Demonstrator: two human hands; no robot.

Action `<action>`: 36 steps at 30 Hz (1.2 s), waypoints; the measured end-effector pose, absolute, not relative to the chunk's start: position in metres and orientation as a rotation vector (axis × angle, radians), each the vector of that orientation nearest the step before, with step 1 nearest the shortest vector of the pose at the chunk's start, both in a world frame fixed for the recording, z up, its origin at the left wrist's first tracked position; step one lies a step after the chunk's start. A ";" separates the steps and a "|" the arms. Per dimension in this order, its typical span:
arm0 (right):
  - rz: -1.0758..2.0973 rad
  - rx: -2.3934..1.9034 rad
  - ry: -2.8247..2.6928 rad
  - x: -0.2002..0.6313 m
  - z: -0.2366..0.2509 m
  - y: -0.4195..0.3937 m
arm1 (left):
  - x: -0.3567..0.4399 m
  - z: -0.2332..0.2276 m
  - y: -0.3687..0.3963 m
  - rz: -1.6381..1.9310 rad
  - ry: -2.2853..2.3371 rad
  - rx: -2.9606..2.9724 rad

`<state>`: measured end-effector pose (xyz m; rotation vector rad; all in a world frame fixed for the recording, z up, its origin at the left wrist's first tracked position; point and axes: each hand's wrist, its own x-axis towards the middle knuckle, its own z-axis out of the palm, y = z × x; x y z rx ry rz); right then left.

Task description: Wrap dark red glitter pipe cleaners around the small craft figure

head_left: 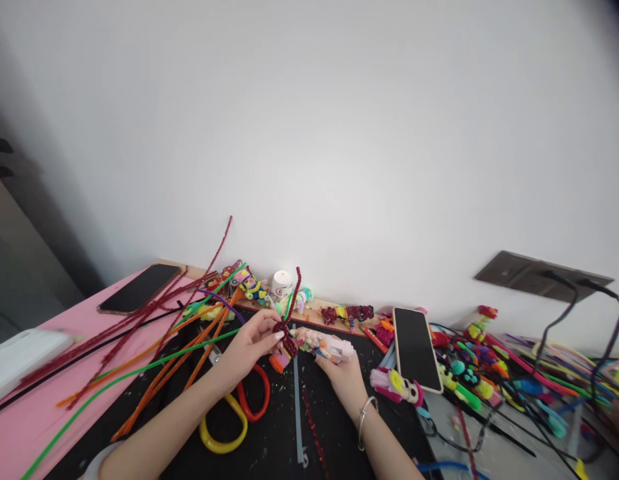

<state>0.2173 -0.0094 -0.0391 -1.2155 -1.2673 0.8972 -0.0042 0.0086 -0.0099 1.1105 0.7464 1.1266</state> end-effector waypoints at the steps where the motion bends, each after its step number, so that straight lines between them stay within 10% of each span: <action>1: 0.902 -1.214 -1.274 0.217 -0.038 -0.010 | -0.004 -0.010 0.009 1.131 0.742 1.109; 36: 0.886 -1.199 -1.363 0.216 -0.033 -0.010 | -0.006 -0.014 0.009 1.105 0.784 1.209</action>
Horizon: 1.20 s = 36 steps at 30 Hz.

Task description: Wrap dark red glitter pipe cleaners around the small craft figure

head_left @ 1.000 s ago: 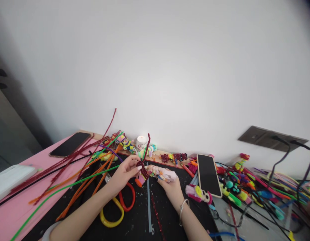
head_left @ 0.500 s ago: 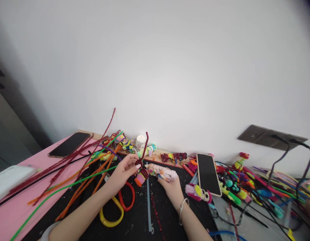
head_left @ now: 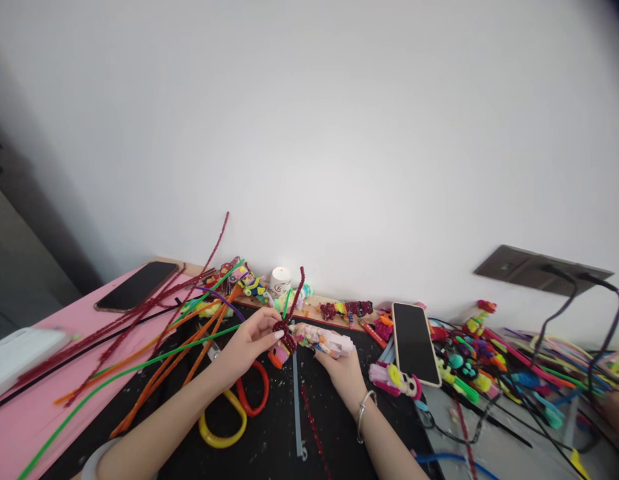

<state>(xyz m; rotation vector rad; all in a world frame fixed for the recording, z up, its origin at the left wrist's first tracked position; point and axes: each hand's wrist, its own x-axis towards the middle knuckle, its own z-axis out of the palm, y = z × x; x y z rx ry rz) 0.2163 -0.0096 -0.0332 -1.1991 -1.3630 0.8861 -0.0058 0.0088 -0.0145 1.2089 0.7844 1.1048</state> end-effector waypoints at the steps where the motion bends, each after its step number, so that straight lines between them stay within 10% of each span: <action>1: 0.892 -1.196 -1.346 0.216 -0.034 -0.009 | -0.006 -0.014 0.009 1.097 0.781 1.211; 36: 0.854 -1.183 -1.348 0.216 -0.037 -0.009 | -0.005 -0.014 0.008 1.102 0.788 1.241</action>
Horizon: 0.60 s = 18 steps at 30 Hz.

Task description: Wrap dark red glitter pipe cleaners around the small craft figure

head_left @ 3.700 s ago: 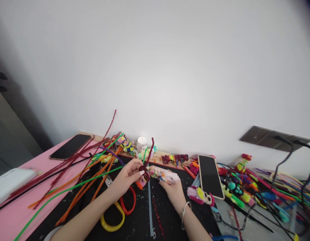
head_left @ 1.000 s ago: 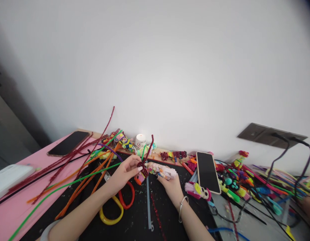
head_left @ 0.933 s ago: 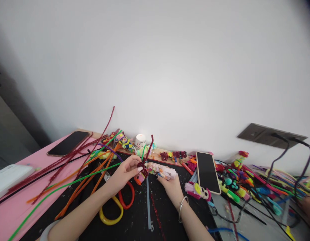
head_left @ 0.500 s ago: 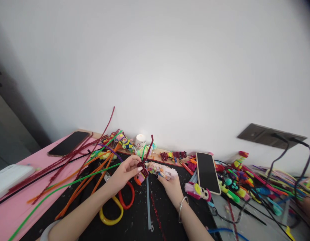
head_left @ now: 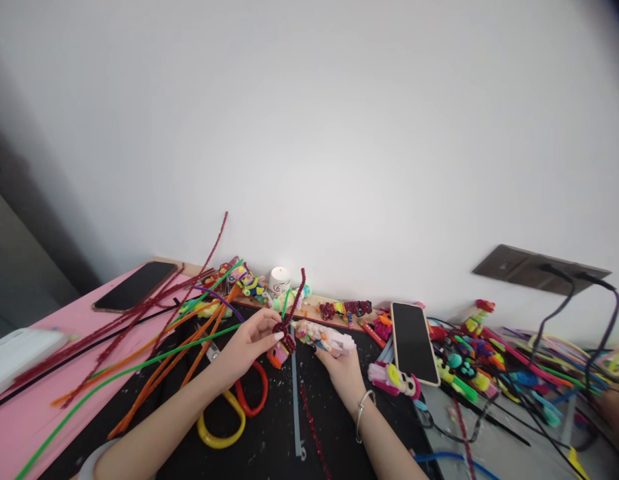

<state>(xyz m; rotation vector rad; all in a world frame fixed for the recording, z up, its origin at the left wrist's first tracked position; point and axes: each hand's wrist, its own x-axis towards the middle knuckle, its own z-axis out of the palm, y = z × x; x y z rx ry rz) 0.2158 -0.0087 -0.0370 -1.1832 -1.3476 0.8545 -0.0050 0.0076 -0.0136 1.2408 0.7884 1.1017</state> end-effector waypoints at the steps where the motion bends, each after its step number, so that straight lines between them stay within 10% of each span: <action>1: 0.852 -1.184 -1.348 0.216 -0.037 -0.009 | -0.005 -0.014 0.008 1.100 0.789 1.243; 18: 0.819 -1.164 -1.303 0.213 -0.033 -0.010 | -0.004 -0.009 0.006 1.043 0.785 1.273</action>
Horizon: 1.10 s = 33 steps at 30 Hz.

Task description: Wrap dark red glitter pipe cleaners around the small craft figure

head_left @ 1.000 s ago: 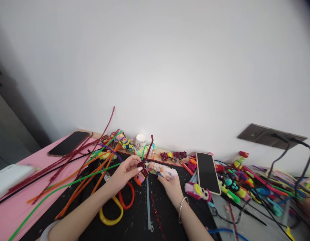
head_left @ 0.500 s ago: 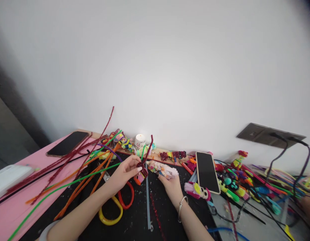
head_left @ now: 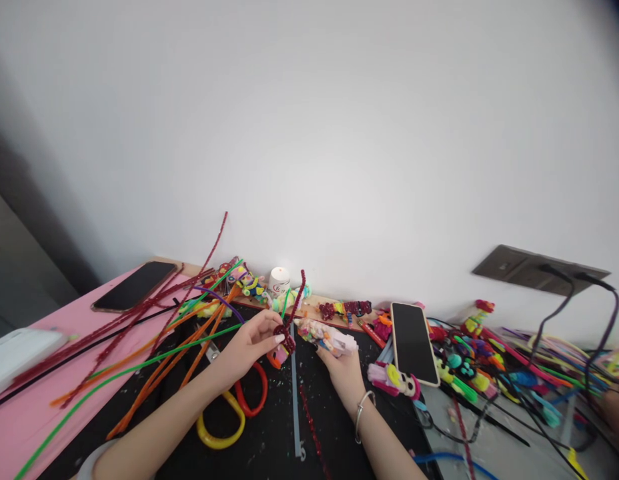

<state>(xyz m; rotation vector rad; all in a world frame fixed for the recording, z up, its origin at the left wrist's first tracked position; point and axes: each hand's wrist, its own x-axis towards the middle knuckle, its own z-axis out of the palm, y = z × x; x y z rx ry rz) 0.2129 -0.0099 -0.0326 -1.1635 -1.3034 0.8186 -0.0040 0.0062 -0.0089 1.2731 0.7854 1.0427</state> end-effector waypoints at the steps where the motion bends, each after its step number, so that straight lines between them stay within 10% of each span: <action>1: 0.805 -1.174 -1.306 0.213 -0.033 -0.010 | -0.004 -0.009 0.006 1.035 0.781 1.278; 23: 0.078 -1.611 -1.691 0.220 -0.036 -0.013 | -0.005 -0.013 0.009 1.151 0.875 1.352; 33: 0.422 -1.133 -1.493 0.208 -0.024 -0.035 | -0.002 0.000 -0.011 0.851 0.822 2.096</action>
